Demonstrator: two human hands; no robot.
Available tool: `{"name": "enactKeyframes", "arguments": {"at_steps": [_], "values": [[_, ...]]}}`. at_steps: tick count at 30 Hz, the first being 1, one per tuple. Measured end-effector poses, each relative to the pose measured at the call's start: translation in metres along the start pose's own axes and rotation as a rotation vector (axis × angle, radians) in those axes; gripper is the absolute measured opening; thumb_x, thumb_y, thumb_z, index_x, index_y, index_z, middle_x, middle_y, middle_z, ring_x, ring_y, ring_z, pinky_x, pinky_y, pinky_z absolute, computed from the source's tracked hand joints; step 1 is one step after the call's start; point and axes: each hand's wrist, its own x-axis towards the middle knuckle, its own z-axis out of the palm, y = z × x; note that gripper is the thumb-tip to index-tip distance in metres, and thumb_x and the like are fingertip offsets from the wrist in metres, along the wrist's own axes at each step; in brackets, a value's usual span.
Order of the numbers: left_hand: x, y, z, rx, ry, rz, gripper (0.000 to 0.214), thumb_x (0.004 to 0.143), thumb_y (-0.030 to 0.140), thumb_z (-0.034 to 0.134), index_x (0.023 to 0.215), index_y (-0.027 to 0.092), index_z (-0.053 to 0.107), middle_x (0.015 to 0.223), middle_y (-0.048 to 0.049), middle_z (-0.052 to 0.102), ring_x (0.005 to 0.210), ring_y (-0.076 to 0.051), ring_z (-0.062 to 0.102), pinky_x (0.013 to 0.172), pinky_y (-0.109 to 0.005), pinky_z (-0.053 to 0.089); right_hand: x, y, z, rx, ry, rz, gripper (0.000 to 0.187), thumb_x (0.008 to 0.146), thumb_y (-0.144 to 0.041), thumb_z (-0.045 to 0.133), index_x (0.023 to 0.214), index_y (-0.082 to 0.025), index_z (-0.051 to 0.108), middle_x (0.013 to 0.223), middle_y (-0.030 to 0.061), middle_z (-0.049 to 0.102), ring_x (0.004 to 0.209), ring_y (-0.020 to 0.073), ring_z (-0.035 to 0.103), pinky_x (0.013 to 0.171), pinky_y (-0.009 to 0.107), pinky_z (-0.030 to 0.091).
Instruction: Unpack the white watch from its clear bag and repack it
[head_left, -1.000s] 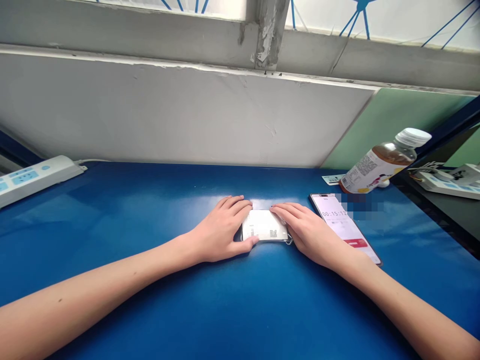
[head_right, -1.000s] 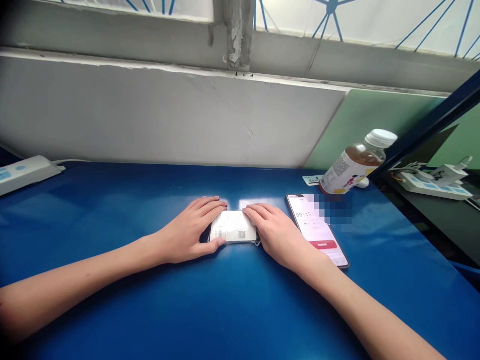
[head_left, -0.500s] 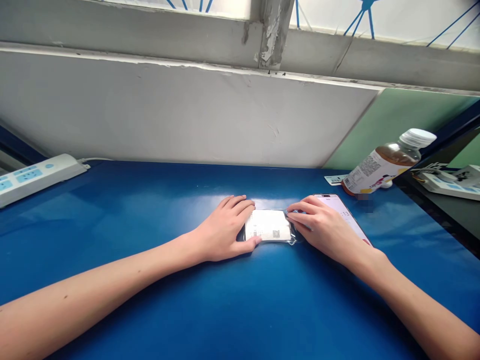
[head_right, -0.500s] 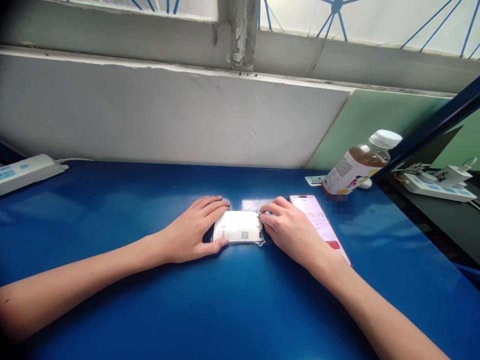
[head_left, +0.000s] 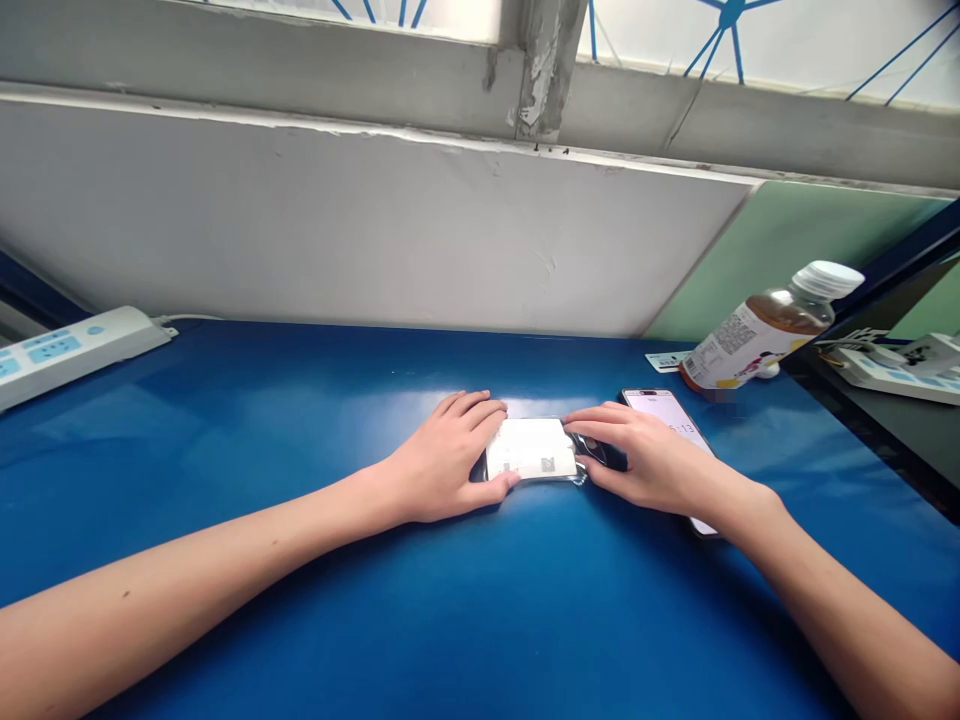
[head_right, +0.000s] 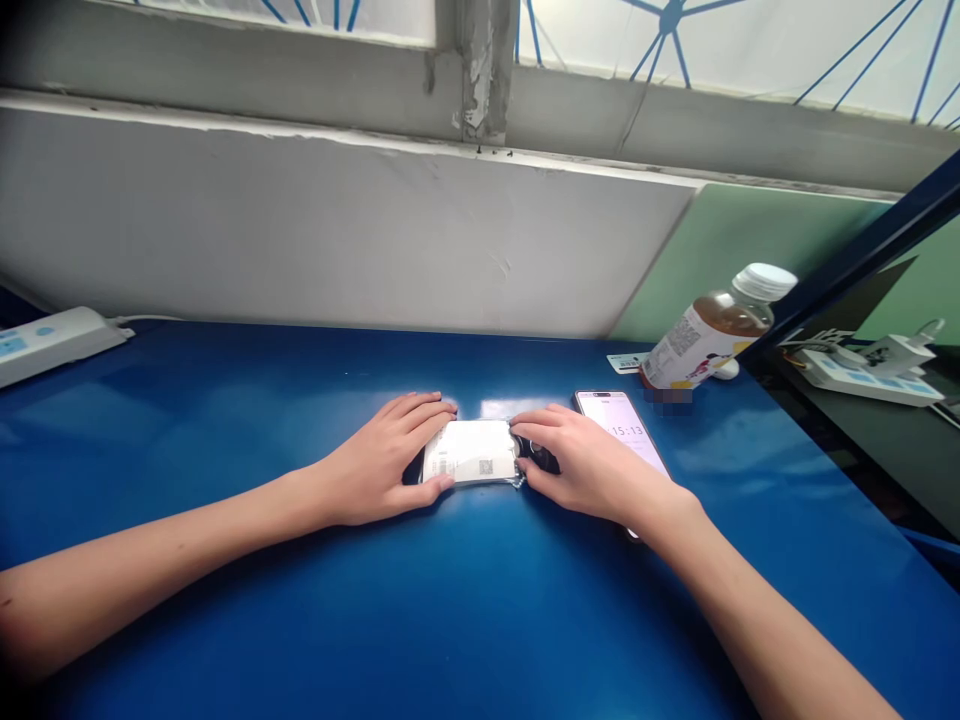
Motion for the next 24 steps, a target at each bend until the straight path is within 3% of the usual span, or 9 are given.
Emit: {"name": "enactKeyframes", "arguments": {"at_steps": [5, 10, 17, 21, 24], "values": [[0.0, 0.001, -0.002, 0.005, -0.014, -0.004, 0.062, 0.092, 0.053, 0.054, 0.138, 0.01, 0.05, 0.144, -0.0184, 0.052, 0.139, -0.039, 0.039, 0.115, -0.056, 0.032, -0.002, 0.002, -0.001, -0.042, -0.02, 0.002, 0.04, 0.095, -0.035, 0.055, 0.129, -0.016, 0.062, 0.132, 0.0117, 0.065, 0.118, 0.0291, 0.062, 0.099, 0.046, 0.054], [0.0, 0.001, -0.001, -0.006, -0.002, 0.0, 0.059, 0.093, 0.049, 0.053, 0.137, 0.01, 0.05, 0.142, -0.0187, 0.053, 0.138, -0.039, 0.041, 0.115, -0.056, 0.032, 0.002, 0.003, 0.003, -0.045, 0.057, -0.043, 0.033, 0.102, -0.031, 0.043, 0.121, -0.018, 0.067, 0.125, 0.0122, 0.069, 0.11, 0.0271, 0.065, 0.093, 0.046, 0.056], [0.0, 0.001, 0.0, -0.003, 0.004, 0.009, 0.058, 0.092, 0.047, 0.053, 0.137, 0.01, 0.049, 0.142, -0.0204, 0.053, 0.137, -0.039, 0.043, 0.114, -0.056, 0.032, 0.003, 0.0, 0.01, -0.032, 0.191, -0.047, 0.022, 0.094, -0.028, 0.059, 0.109, -0.022, 0.073, 0.149, 0.014, 0.051, 0.138, 0.035, 0.044, 0.107, 0.057, 0.047], [0.0, 0.001, 0.0, -0.008, 0.003, 0.008, 0.058, 0.092, 0.048, 0.055, 0.136, 0.011, 0.05, 0.142, -0.0197, 0.053, 0.137, -0.039, 0.042, 0.115, -0.056, 0.032, 0.002, 0.0, 0.013, 0.047, 0.181, -0.036, 0.019, 0.09, -0.028, 0.064, 0.107, -0.024, 0.072, 0.149, 0.0111, 0.051, 0.138, 0.036, 0.045, 0.106, 0.06, 0.047], [0.001, 0.001, -0.001, -0.009, -0.006, 0.014, 0.065, 0.087, 0.052, 0.062, 0.135, 0.01, 0.05, 0.141, -0.0196, 0.054, 0.137, -0.039, 0.041, 0.115, -0.055, 0.032, 0.002, -0.002, 0.018, 0.106, 0.175, -0.015, 0.021, 0.09, -0.026, 0.063, 0.11, -0.024, 0.068, 0.15, 0.0113, 0.05, 0.138, 0.0339, 0.046, 0.106, 0.056, 0.048]]}}
